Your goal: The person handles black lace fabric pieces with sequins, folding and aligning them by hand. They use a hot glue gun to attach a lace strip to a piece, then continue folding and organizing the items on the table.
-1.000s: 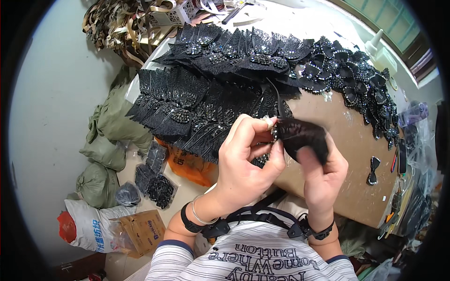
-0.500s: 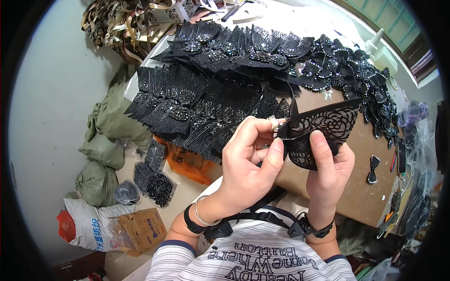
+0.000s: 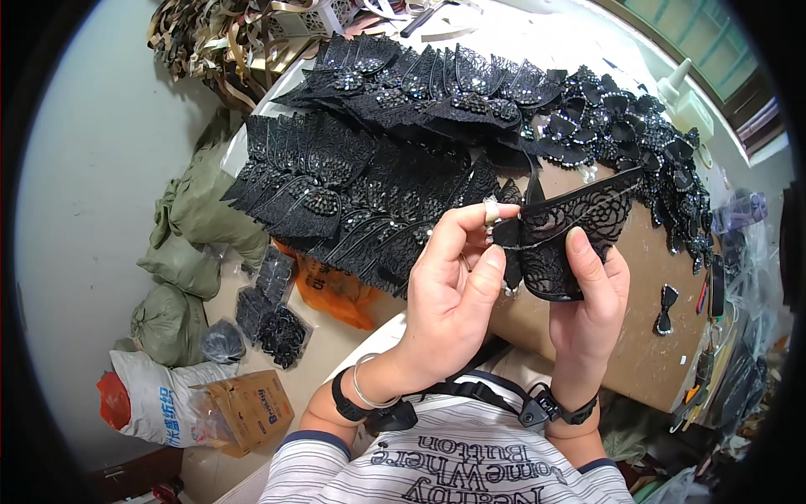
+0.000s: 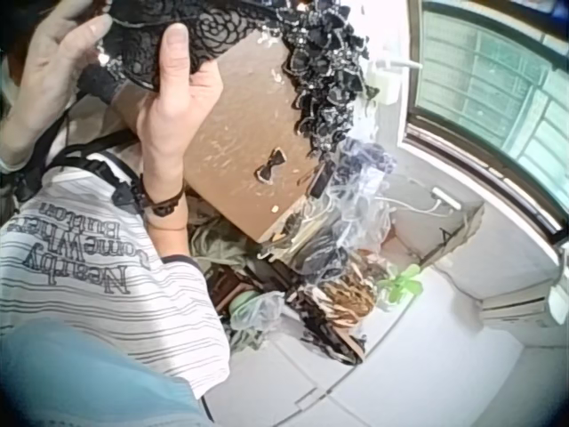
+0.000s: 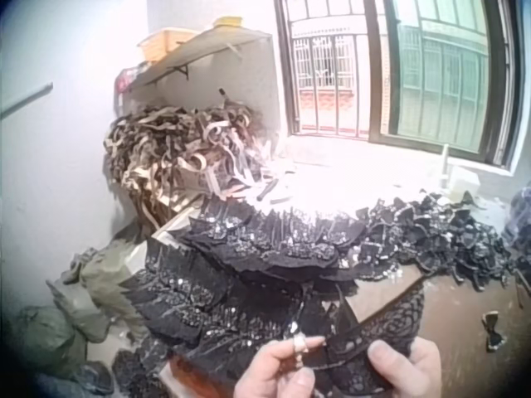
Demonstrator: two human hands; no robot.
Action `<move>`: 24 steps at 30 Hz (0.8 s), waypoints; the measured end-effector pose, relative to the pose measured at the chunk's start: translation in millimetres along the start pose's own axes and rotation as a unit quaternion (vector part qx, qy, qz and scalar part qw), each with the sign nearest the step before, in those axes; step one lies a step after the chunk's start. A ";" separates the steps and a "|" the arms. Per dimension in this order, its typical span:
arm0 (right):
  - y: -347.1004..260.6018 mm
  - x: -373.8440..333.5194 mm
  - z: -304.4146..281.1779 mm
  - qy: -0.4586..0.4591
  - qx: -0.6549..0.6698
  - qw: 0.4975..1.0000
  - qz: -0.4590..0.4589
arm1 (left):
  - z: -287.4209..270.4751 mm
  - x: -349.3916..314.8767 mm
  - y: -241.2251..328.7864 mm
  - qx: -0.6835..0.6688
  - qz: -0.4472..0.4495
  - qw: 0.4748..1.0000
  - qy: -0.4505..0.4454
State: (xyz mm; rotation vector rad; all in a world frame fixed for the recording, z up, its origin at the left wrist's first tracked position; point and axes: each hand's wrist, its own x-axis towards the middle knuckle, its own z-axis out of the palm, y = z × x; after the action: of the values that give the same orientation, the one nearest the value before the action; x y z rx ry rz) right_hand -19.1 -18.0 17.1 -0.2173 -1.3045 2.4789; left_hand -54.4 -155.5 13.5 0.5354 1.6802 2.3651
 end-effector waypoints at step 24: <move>8.8 -11.1 -7.4 -0.001 -0.213 0.971 -0.106 | 8.3 22.0 6.5 0.523 0.329 0.786 0.031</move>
State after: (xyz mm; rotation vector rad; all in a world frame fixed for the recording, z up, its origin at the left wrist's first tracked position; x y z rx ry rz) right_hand -8.6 -20.8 5.5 -0.1638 -1.7495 2.0031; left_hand -70.9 -142.6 26.0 1.3908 3.1687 1.4464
